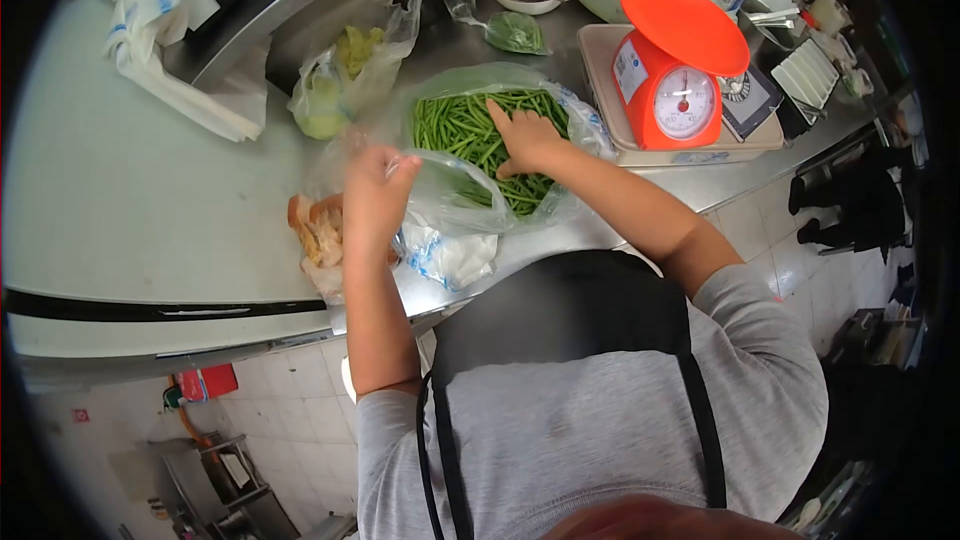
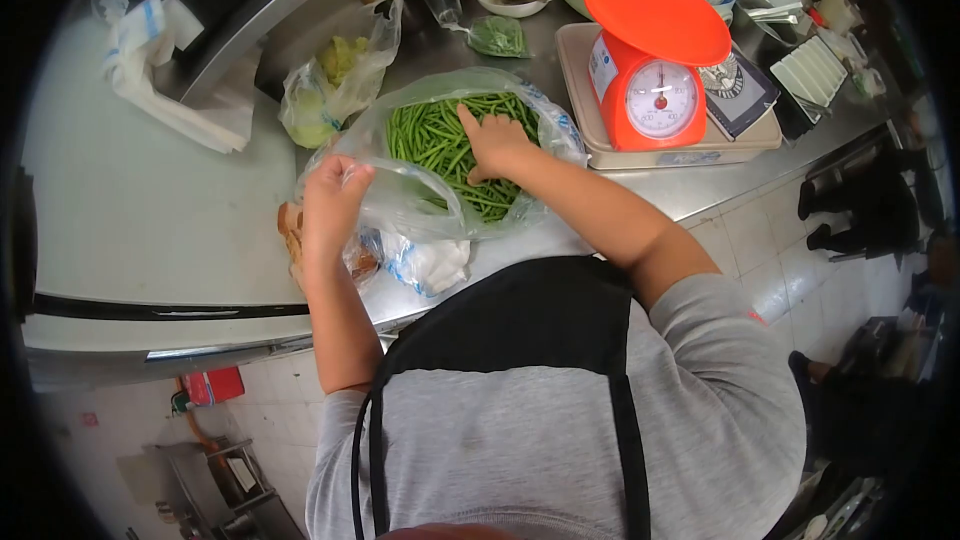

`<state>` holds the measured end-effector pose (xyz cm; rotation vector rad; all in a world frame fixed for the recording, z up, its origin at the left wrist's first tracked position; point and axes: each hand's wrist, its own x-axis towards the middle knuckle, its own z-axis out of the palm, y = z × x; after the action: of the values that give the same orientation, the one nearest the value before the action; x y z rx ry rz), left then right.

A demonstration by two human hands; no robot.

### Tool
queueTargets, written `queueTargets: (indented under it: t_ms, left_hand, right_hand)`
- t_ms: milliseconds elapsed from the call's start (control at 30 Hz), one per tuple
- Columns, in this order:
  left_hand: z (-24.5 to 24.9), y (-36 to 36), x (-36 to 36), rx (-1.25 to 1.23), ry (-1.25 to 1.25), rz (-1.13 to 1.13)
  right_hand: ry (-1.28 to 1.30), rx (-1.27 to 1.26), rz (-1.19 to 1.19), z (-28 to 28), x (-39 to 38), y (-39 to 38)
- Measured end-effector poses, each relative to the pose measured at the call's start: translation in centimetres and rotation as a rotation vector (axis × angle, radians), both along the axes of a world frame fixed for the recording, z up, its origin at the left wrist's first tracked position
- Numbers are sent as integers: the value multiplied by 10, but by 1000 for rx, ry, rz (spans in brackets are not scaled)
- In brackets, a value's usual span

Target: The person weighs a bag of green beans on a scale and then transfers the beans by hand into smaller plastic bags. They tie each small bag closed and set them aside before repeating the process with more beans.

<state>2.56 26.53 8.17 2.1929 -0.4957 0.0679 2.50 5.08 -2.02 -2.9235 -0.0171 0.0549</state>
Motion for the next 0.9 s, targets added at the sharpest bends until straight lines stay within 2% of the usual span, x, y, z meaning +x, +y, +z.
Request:
queueTargets:
  t_ms: [100, 233, 333, 367, 467, 500, 600, 667, 733, 900]
  left_hand:
    - [5, -3, -4, -33, 100, -20]
    - [4, -9, -1, -24, 84, -34]
    - [6, -12, -1, -34, 69, -55]
    - [6, -12, 0, -43, 68, -61]
    - [6, -10, 2, -4, 55, -59]
    - [5, -9, 1, 18, 51, -55]
    - [-4, -7, 5, 48, 42, -58]
    - [-4, -10, 2, 26, 21, -74]
    - [0, -14, 0, 14, 20, -90]
    - [6, -16, -3, 4, 16, -83]
  right_hand:
    - [91, 142, -56, -5, -5, -17]
    - [147, 539, -98, 15, 3, -43]
    - [50, 461, -52, 13, 12, -54]
    - [-132, 396, -33, 14, 8, -55]
    - [53, 448, 51, 41, -6, -60]
    - [159, 260, -54, 30, -2, -57]
    - [321, 7, -114, 39, -22, -23]
    - [61, -108, -43, 12, -28, -3]
    - [-2, -34, 14, -4, -21, 1]
    - [-43, 276, 6, 37, -19, -7]
